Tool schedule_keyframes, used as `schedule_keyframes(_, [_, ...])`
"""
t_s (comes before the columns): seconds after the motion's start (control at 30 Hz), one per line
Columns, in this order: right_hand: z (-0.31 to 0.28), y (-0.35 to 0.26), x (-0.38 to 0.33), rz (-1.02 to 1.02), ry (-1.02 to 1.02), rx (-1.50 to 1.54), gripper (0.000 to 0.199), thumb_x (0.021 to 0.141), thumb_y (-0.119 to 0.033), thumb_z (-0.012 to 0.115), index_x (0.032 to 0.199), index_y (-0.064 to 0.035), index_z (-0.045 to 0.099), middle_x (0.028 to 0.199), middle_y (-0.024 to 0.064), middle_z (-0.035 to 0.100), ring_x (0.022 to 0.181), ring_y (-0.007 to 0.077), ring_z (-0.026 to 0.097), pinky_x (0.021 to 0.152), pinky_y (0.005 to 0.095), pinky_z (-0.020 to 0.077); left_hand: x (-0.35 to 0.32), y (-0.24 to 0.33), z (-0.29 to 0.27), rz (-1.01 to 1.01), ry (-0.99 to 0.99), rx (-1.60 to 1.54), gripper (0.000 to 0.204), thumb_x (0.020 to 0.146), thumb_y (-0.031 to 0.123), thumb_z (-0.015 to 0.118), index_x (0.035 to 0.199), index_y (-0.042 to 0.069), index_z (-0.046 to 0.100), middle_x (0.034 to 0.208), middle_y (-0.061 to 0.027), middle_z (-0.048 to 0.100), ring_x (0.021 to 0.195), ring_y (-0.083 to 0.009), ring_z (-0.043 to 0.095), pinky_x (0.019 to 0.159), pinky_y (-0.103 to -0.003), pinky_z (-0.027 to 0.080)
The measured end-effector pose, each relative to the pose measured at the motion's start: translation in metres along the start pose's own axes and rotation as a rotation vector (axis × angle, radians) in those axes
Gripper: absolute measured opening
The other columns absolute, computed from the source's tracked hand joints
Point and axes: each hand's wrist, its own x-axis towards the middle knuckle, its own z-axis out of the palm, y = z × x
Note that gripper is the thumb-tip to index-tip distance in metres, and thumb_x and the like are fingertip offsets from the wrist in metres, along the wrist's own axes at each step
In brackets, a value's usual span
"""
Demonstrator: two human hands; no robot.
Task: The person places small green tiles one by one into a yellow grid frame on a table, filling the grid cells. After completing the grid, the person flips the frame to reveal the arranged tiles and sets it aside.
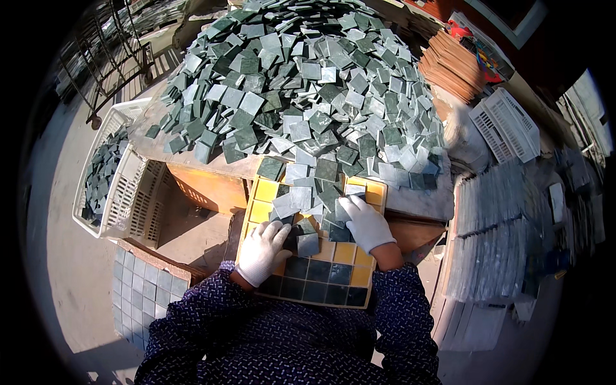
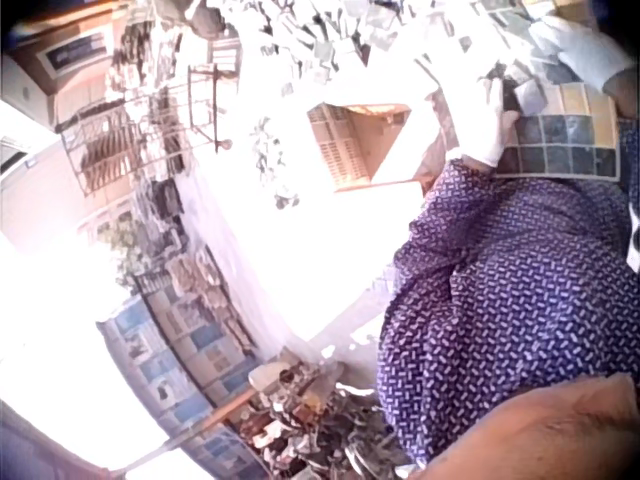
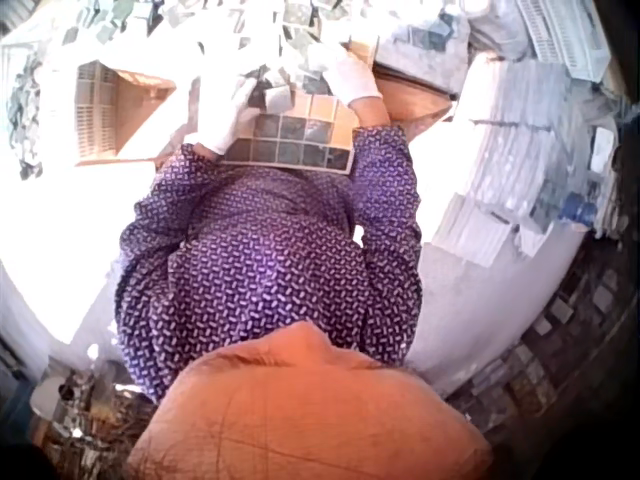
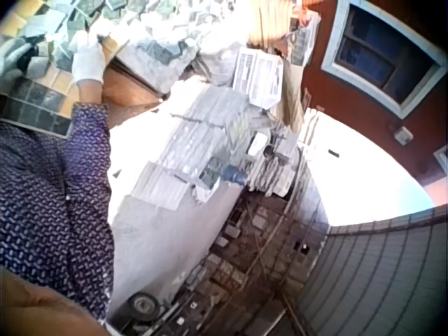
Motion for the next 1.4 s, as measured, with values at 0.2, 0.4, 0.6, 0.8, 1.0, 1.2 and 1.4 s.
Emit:
schedule_keyframes(0.2, [0.005,0.020,-0.037,-0.072,0.350,0.042,0.024,0.089,-0.011,0.054,0.113,-0.0093,0.056,0.093,0.0090,0.063,0.085,0.0294,0.064,0.073,0.0390,0.0527,0.002,0.005,0.019,-0.064,0.011,0.069,0.068,0.068,0.027,0.079,0.126,0.005,0.053,0.105,-0.0124,0.056,0.098,-0.0301,0.055,0.084,-0.040,0.048])
schedule_keyframes(0.4, [-0.001,0.024,-0.117,0.118,-0.006,0.479,0.023,0.091,-0.012,0.053,0.112,-0.0072,0.060,0.102,0.0152,0.066,0.093,0.0341,0.063,0.080,0.0408,0.0507,-0.027,-0.019,-0.016,-0.119,-0.028,-0.183,0.062,0.068,0.018,0.078,0.123,0.002,0.053,0.112,-0.0168,0.060,0.101,-0.0336,0.058,0.087,-0.043,0.049])
schedule_keyframes(0.6, [0.021,0.012,-0.139,0.217,0.029,0.450,0.022,0.086,-0.016,0.063,0.107,-0.0088,0.061,0.097,0.0147,0.062,0.091,0.0338,0.062,0.079,0.0398,0.0507,-0.066,-0.039,-0.035,-0.119,-0.089,-0.260,0.053,0.072,0.017,0.074,0.120,0.001,0.057,0.115,-0.0189,0.060,0.102,-0.0365,0.060,0.089,-0.042,0.050])
schedule_keyframes(0.8, [0.027,-0.005,-0.144,0.276,0.097,0.301,0.025,0.081,-0.014,0.066,0.105,-0.0057,0.062,0.103,0.0129,0.057,0.090,0.0318,0.061,0.079,0.0392,0.0504,-0.088,-0.039,-0.029,-0.555,-0.078,-0.892,0.048,0.094,0.041,0.056,0.112,-0.003,0.063,0.092,-0.0132,0.066,0.079,-0.0210,0.064,0.071,-0.030,0.051])
schedule_keyframes(1.0, [0.017,0.006,-0.140,0.126,-0.065,0.241,0.026,0.083,-0.016,0.065,0.108,-0.0080,0.061,0.108,0.0104,0.057,0.088,0.0313,0.062,0.075,0.0400,0.0528,-0.086,-0.039,-0.022,-0.746,-0.102,-1.218,0.033,0.097,0.025,0.055,0.114,-0.002,0.062,0.085,-0.0045,0.065,0.070,-0.0097,0.058,0.063,-0.022,0.047])
schedule_keyframes(1.2, [0.015,-0.002,-0.126,0.142,0.062,0.333,0.034,0.082,-0.016,0.066,0.113,-0.0067,0.059,0.106,0.0140,0.060,0.091,0.0342,0.062,0.078,0.0403,0.0521,-0.069,-0.044,-0.024,-0.702,-0.136,-0.984,0.022,0.096,0.011,0.055,0.111,0.001,0.067,0.083,-0.0023,0.065,0.064,-0.0063,0.054,0.058,-0.020,0.047])
schedule_keyframes(1.4, [0.021,-0.020,-0.107,0.062,0.120,0.369,0.032,0.081,-0.016,0.068,0.111,-0.0067,0.061,0.104,0.0154,0.061,0.089,0.0341,0.063,0.077,0.0397,0.0526,-0.060,-0.055,-0.019,-0.284,-0.060,-0.684,0.016,0.085,0.005,0.063,0.101,0.003,0.068,0.092,-0.0132,0.067,0.081,-0.0268,0.065,0.074,-0.036,0.052])
